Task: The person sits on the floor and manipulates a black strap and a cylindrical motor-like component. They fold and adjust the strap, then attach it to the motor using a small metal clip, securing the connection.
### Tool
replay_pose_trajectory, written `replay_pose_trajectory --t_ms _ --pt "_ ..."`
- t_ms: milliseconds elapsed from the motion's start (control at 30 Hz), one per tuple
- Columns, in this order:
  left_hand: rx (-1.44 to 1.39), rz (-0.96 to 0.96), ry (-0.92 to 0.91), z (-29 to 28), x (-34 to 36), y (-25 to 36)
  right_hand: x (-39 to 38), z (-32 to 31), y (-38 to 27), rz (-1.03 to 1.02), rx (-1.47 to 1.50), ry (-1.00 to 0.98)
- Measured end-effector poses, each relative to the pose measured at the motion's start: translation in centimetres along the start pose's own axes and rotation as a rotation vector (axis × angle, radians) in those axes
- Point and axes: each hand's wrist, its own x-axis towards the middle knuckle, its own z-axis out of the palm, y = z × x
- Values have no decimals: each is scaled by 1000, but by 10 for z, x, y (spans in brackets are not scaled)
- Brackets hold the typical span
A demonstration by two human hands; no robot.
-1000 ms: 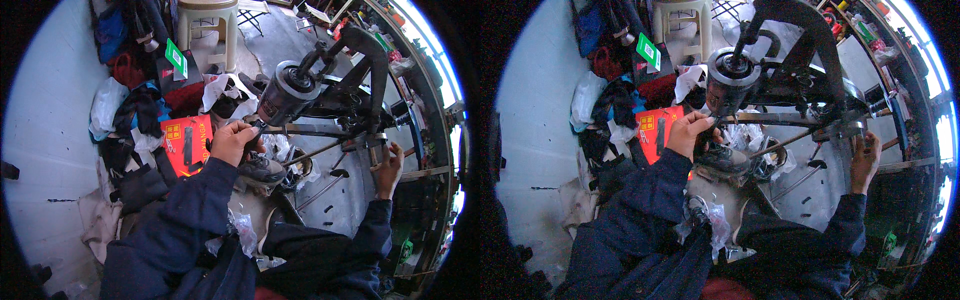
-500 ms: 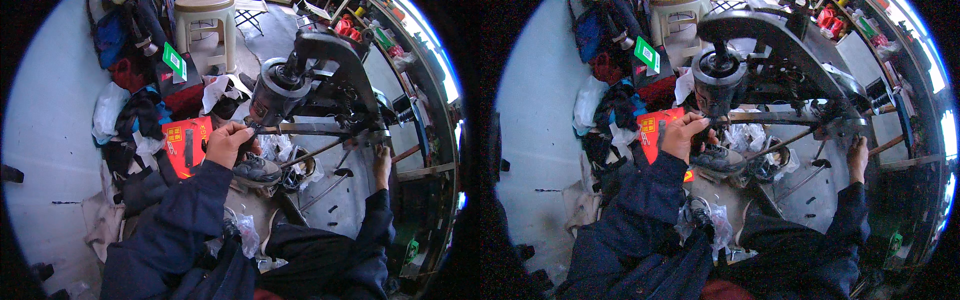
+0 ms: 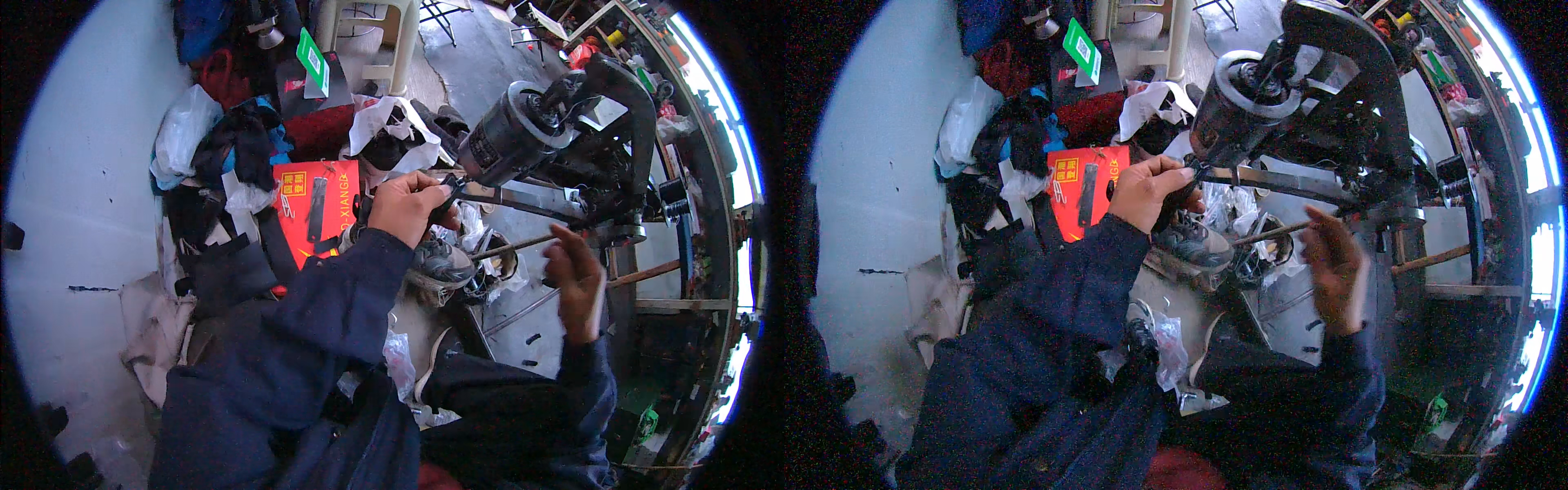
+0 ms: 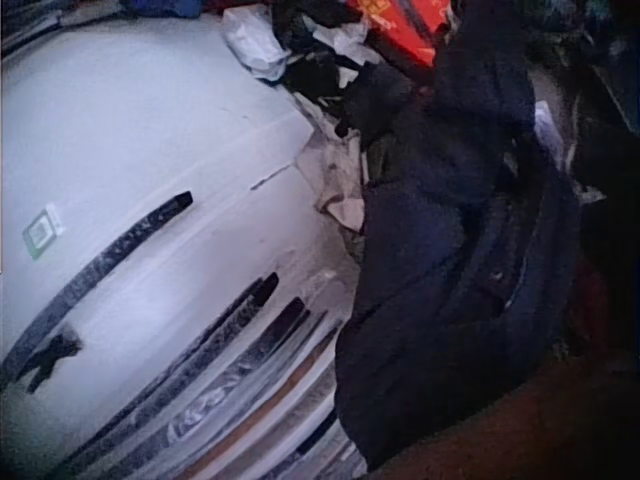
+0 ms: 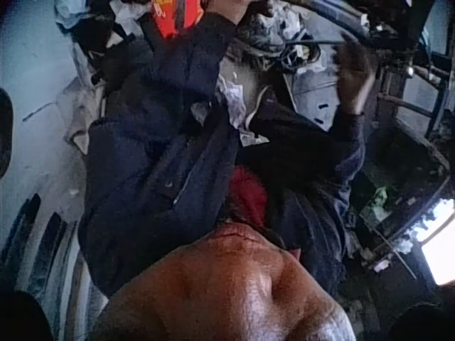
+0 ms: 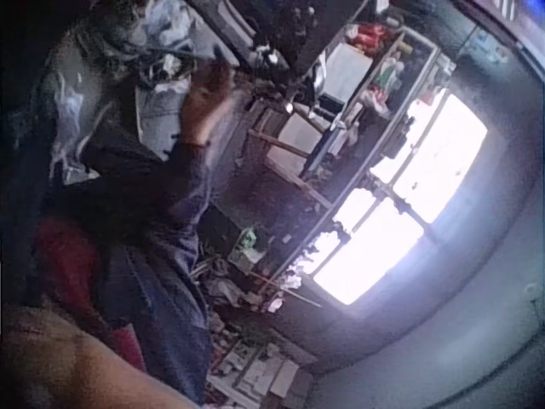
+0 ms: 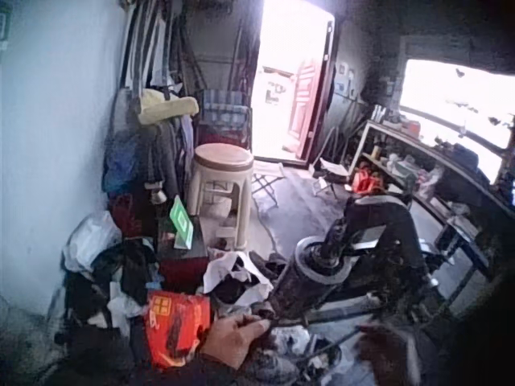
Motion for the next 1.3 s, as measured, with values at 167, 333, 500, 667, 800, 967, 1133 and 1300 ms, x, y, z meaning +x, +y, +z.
replay_pose_trajectory --t_ms 167,333,500,667,800,967,1133,1300 --pt "23 -6 14 2 -2 5 8 72 -54 -43 137 -102" --pt "-13 -2 32 4 -4 6 16 78 -53 -27 103 -64" --pt "-108 29 0 3 2 1 22 13 14 73 -98 162" --pt "-59 9 11 3 0 3 18 -77 109 39 -403 487" --pt "-34 6 24 4 -3 5 18 -116 168 198 -469 497" --pt "54 3 11 1 -2 2 33 -124 202 206 -848 399" --pt "95 -10 -13 -2 -1 3 40 -137 199 220 -1039 518" --pt "86 -11 5 -1 -4 3 43 -142 233 271 -851 354"
